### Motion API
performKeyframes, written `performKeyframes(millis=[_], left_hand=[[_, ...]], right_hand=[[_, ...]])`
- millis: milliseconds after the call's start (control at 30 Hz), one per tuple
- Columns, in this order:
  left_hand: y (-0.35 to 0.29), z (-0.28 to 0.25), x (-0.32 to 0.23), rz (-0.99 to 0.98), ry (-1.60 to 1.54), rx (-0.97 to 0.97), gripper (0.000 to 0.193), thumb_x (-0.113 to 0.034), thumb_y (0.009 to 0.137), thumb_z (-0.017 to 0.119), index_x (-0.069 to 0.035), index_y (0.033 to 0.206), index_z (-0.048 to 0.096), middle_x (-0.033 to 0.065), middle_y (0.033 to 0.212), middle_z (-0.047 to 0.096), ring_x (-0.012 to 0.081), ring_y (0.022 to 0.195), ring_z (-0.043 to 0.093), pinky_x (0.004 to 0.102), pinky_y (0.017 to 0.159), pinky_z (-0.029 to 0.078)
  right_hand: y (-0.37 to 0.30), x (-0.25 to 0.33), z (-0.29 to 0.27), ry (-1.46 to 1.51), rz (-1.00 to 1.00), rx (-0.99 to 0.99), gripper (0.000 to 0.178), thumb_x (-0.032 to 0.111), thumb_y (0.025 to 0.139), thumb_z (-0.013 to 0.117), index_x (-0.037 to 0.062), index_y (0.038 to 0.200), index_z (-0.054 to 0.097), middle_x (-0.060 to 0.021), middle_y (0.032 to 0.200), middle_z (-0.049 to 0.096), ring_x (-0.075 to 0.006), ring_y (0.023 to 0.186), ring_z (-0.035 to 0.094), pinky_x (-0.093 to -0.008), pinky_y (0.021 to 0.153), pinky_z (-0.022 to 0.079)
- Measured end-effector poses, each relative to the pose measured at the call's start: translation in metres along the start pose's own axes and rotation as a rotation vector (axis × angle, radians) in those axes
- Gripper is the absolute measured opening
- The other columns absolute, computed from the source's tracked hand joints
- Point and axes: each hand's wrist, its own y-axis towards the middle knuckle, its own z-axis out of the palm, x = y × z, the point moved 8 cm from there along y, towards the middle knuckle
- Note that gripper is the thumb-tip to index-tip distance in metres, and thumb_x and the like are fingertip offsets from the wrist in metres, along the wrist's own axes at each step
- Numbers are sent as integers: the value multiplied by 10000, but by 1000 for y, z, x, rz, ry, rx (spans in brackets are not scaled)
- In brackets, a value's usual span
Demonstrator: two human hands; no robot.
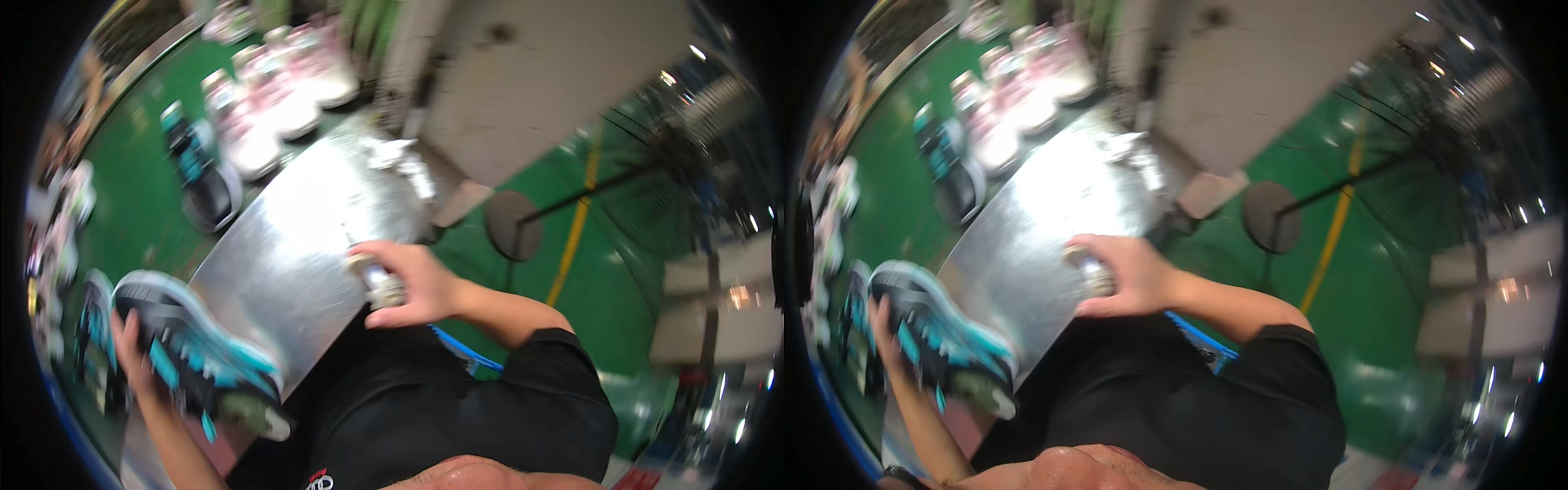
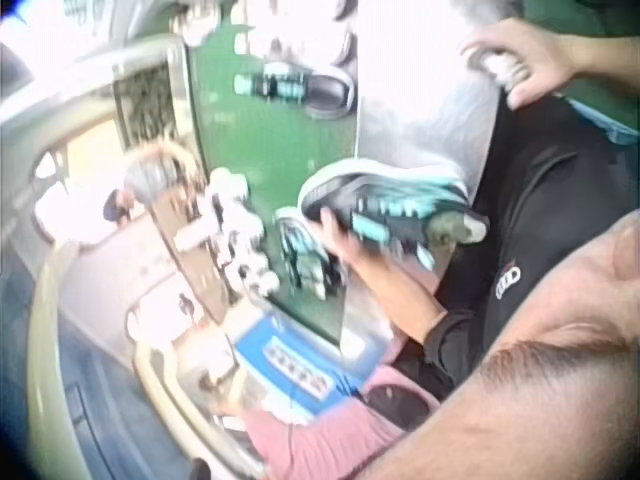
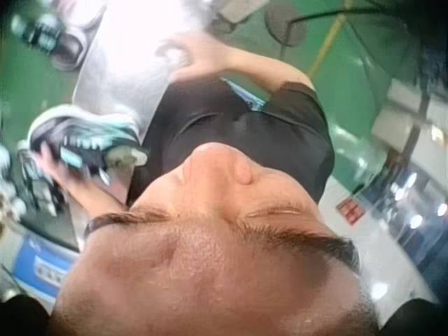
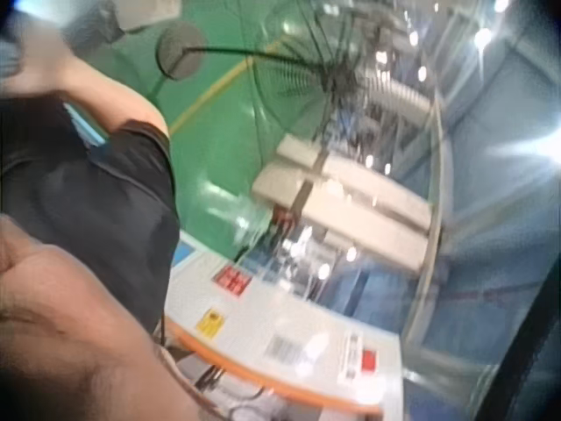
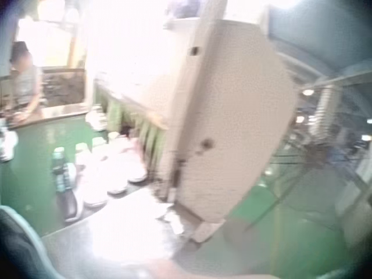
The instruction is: The person takes shoes one at a time from a conveyor belt, applies liquid along their sole seams using a syringe, and places the shoes back onto the conveyor belt.
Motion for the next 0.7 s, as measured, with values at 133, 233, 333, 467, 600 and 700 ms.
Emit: performKeyframes(millis=[133,233,333,467,600,700], left_hand=[[-44,26,-10,5,-439,169,591,-411,914,402,-52,1377,322,167,1345,421,312,1190,467,448,1014,363],[-50,49,8,-43,-713,454,671,-507,904,388,-100,1424,269,131,1442,318,325,1301,343,518,1083,248],[-41,39,24,-131,-736,17,691,-503,889,409,-94,1426,260,141,1447,305,340,1306,333,526,1083,245],[-58,-17,26,-92,-542,356,736,-377,796,570,-48,1396,301,204,1354,417,373,1236,426,533,1046,327],[-84,-13,33,48,-628,-105,773,-280,721,637,-28,1380,320,204,1327,446,350,1204,464,499,1026,367],[-66,37,6,233,-610,39,803,-165,620,721,-33,1320,351,158,1177,549,300,1092,549,431,952,449]], right_hand=[[11,22,2,90,-101,36,746,436,674,755,28,1220,452,-136,1038,552,-267,893,560,-339,782,455],[19,29,2,168,-99,71,771,446,674,755,39,1241,427,-120,1059,524,-235,902,531,-327,786,438],[36,37,10,400,-59,167,813,456,673,758,46,1271,389,-99,1105,489,-192,935,500,-311,800,418],[64,66,43,764,-77,368,877,464,668,767,53,1311,335,-85,1141,477,-176,994,486,-308,834,409],[67,113,44,1192,-64,481,1001,537,620,787,23,1331,305,-101,1178,468,-204,1035,493,-335,883,404],[66,123,39,1274,-202,470,1023,639,593,751,-4,1277,343,-161,1130,494,-247,968,534,-340,872,396]])
